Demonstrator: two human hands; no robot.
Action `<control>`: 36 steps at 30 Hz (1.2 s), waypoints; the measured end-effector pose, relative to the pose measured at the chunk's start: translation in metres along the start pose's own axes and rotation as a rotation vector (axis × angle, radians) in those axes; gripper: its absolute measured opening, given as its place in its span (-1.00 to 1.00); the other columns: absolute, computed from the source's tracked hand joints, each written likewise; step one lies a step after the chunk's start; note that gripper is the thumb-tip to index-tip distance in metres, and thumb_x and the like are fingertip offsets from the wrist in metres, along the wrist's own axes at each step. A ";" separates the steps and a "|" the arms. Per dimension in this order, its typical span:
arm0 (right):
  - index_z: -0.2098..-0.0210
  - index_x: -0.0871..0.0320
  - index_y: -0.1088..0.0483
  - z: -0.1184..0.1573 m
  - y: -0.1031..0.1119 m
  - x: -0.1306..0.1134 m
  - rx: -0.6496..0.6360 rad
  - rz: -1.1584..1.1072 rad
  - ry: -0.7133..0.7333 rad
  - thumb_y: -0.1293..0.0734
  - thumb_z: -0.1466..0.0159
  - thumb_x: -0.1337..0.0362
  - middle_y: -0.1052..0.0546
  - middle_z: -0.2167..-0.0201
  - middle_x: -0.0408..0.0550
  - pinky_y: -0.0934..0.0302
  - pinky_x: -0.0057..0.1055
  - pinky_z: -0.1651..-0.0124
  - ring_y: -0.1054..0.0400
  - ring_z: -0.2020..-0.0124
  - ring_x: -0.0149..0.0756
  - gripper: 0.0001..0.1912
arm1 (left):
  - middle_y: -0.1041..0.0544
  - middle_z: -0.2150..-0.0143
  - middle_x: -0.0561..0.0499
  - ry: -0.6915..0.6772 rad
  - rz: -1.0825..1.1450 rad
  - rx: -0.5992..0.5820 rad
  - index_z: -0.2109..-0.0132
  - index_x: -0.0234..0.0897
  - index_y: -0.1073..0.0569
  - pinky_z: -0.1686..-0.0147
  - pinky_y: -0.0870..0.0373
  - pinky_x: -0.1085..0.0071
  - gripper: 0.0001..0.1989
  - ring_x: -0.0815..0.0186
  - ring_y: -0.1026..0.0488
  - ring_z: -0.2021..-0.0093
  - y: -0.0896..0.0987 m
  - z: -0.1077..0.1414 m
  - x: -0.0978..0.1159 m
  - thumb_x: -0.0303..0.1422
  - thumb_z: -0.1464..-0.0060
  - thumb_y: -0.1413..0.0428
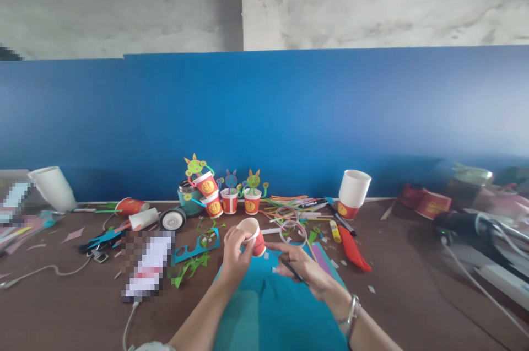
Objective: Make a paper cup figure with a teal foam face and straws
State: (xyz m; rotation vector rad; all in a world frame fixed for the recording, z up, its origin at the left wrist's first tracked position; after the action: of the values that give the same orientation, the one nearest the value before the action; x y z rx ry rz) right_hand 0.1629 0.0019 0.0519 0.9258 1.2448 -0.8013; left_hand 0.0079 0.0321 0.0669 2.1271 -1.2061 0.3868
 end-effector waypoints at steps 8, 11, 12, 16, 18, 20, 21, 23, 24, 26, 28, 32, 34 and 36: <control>-0.10 0.00 -0.33 0.016 -0.005 -0.028 0.204 0.950 0.241 -0.24 0.11 0.38 -0.47 0.46 -0.12 -0.05 -0.42 0.37 -0.24 0.44 -0.29 -0.27 | -0.45 0.48 0.06 0.005 -0.035 -0.018 0.44 -0.20 -0.39 0.08 -0.28 0.22 -0.78 0.25 -0.42 0.37 -0.005 0.000 -0.001 -0.31 -0.14 0.04; -0.09 0.09 -0.34 0.010 0.000 -0.020 0.146 0.615 0.106 -0.26 0.08 0.36 -0.30 0.65 -0.24 0.04 -0.48 0.50 -0.09 0.59 -0.42 -0.32 | -0.44 0.49 0.06 -0.005 -0.042 -0.035 0.45 -0.20 -0.39 0.11 -0.28 0.24 -0.78 0.26 -0.41 0.39 -0.007 0.001 -0.001 -0.30 -0.13 0.03; -0.09 0.15 -0.35 0.007 0.001 -0.014 0.112 0.440 0.042 -0.26 0.06 0.34 -0.22 0.69 -0.28 0.08 -0.50 0.53 -0.02 0.63 -0.46 -0.34 | -0.43 0.50 0.06 -0.008 -0.044 -0.040 0.45 -0.20 -0.39 0.12 -0.28 0.24 -0.78 0.26 -0.40 0.40 -0.007 0.001 -0.001 -0.31 -0.12 0.03; -0.09 0.24 -0.33 0.003 0.000 -0.005 0.037 0.104 -0.071 -0.25 -0.01 0.26 -0.14 0.69 -0.30 0.14 -0.52 0.57 0.09 0.65 -0.50 -0.38 | -0.43 0.51 0.07 -0.013 -0.047 -0.050 0.45 -0.20 -0.40 0.09 -0.26 0.23 -0.79 0.27 -0.41 0.40 -0.008 0.001 -0.001 -0.32 -0.11 0.03; -0.08 0.15 -0.36 0.006 0.002 -0.011 0.090 0.339 0.026 -0.26 0.06 0.33 -0.23 0.66 -0.26 0.11 -0.50 0.53 0.01 0.61 -0.47 -0.35 | -0.44 0.49 0.06 -0.009 -0.048 -0.049 0.44 -0.20 -0.40 0.09 -0.26 0.23 -0.78 0.26 -0.41 0.38 -0.008 0.001 -0.002 -0.32 -0.13 0.04; -0.04 0.06 -0.39 0.012 0.002 -0.022 0.176 0.650 0.165 -0.26 0.13 0.38 -0.34 0.59 -0.20 0.07 -0.46 0.45 -0.10 0.53 -0.39 -0.32 | -0.45 0.47 0.05 -0.004 -0.048 -0.046 0.43 -0.21 -0.40 0.10 -0.27 0.23 -0.78 0.25 -0.41 0.36 -0.009 0.001 -0.003 -0.31 -0.13 0.04; -0.03 0.03 -0.40 0.014 0.001 -0.026 0.213 0.753 0.212 -0.26 0.15 0.39 -0.38 0.56 -0.17 0.07 -0.44 0.43 -0.12 0.50 -0.36 -0.31 | -0.45 0.47 0.04 -0.004 -0.048 -0.046 0.43 -0.21 -0.40 0.10 -0.26 0.23 -0.78 0.25 -0.41 0.36 -0.009 0.001 -0.003 -0.31 -0.14 0.04; -0.01 0.01 -0.41 0.014 0.000 -0.025 0.225 0.754 0.201 -0.26 0.15 0.39 -0.37 0.57 -0.18 0.09 -0.44 0.45 -0.11 0.52 -0.36 -0.32 | -0.45 0.47 0.04 -0.006 -0.048 -0.050 0.43 -0.20 -0.39 0.09 -0.26 0.23 -0.79 0.25 -0.41 0.36 -0.009 0.001 -0.003 -0.32 -0.14 0.04; -0.02 0.04 -0.40 0.012 0.000 -0.020 0.197 0.650 0.143 -0.26 0.14 0.37 -0.33 0.61 -0.20 0.11 -0.45 0.48 -0.07 0.55 -0.39 -0.33 | -0.44 0.48 0.05 -0.009 -0.049 -0.054 0.43 -0.20 -0.39 0.09 -0.26 0.22 -0.79 0.25 -0.41 0.37 -0.009 0.001 -0.002 -0.32 -0.13 0.04; -0.04 0.13 -0.37 0.006 0.001 -0.007 0.128 0.312 -0.019 -0.26 0.08 0.30 -0.21 0.67 -0.27 0.17 -0.50 0.55 0.03 0.63 -0.47 -0.36 | -0.43 0.49 0.06 -0.016 -0.051 -0.063 0.43 -0.20 -0.39 0.07 -0.25 0.21 -0.80 0.26 -0.41 0.38 -0.009 0.001 -0.001 -0.34 -0.13 0.04; -0.07 0.21 -0.33 0.003 0.002 0.005 0.088 -0.025 -0.159 -0.23 0.01 0.21 -0.13 0.68 -0.31 0.26 -0.52 0.60 0.13 0.66 -0.50 -0.38 | -0.43 0.49 0.06 -0.024 -0.054 -0.066 0.43 -0.20 -0.39 0.08 -0.25 0.22 -0.81 0.26 -0.41 0.38 -0.009 0.001 0.000 -0.35 -0.12 0.04; -0.07 0.21 -0.33 0.002 0.004 0.005 0.061 -0.020 -0.125 -0.24 0.00 0.24 -0.10 0.69 -0.33 0.25 -0.52 0.60 0.15 0.66 -0.51 -0.38 | -0.43 0.49 0.06 -0.029 -0.059 -0.059 0.43 -0.21 -0.39 0.10 -0.27 0.23 -0.82 0.25 -0.41 0.37 -0.010 0.001 0.000 -0.37 -0.11 0.03; -0.07 0.14 -0.35 0.006 0.005 -0.007 0.108 0.344 0.021 -0.27 0.08 0.33 -0.21 0.67 -0.28 0.15 -0.50 0.54 0.02 0.62 -0.47 -0.34 | -0.43 0.49 0.05 -0.026 -0.061 -0.051 0.44 -0.20 -0.39 0.12 -0.27 0.24 -0.82 0.25 -0.41 0.37 -0.010 0.001 -0.001 -0.37 -0.11 0.03; -0.05 0.04 -0.38 0.012 0.002 -0.020 0.203 0.702 0.154 -0.27 0.14 0.38 -0.36 0.58 -0.19 0.08 -0.46 0.46 -0.11 0.54 -0.38 -0.30 | -0.44 0.47 0.04 -0.023 -0.064 -0.042 0.44 -0.20 -0.39 0.14 -0.28 0.25 -0.81 0.25 -0.41 0.37 -0.009 0.001 -0.002 -0.36 -0.11 0.03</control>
State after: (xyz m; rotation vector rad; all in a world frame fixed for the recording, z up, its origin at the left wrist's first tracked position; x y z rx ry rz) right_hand 0.1664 -0.0079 0.0723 1.4973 0.8746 -0.2984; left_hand 0.0147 0.0362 0.0616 2.1333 -1.1466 0.3069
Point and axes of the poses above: each hand's wrist, its own z-axis away from the middle knuckle, its own y-axis out of the back of the hand, x = y × z, the point moved 7 cm from there along -z, towards the middle knuckle
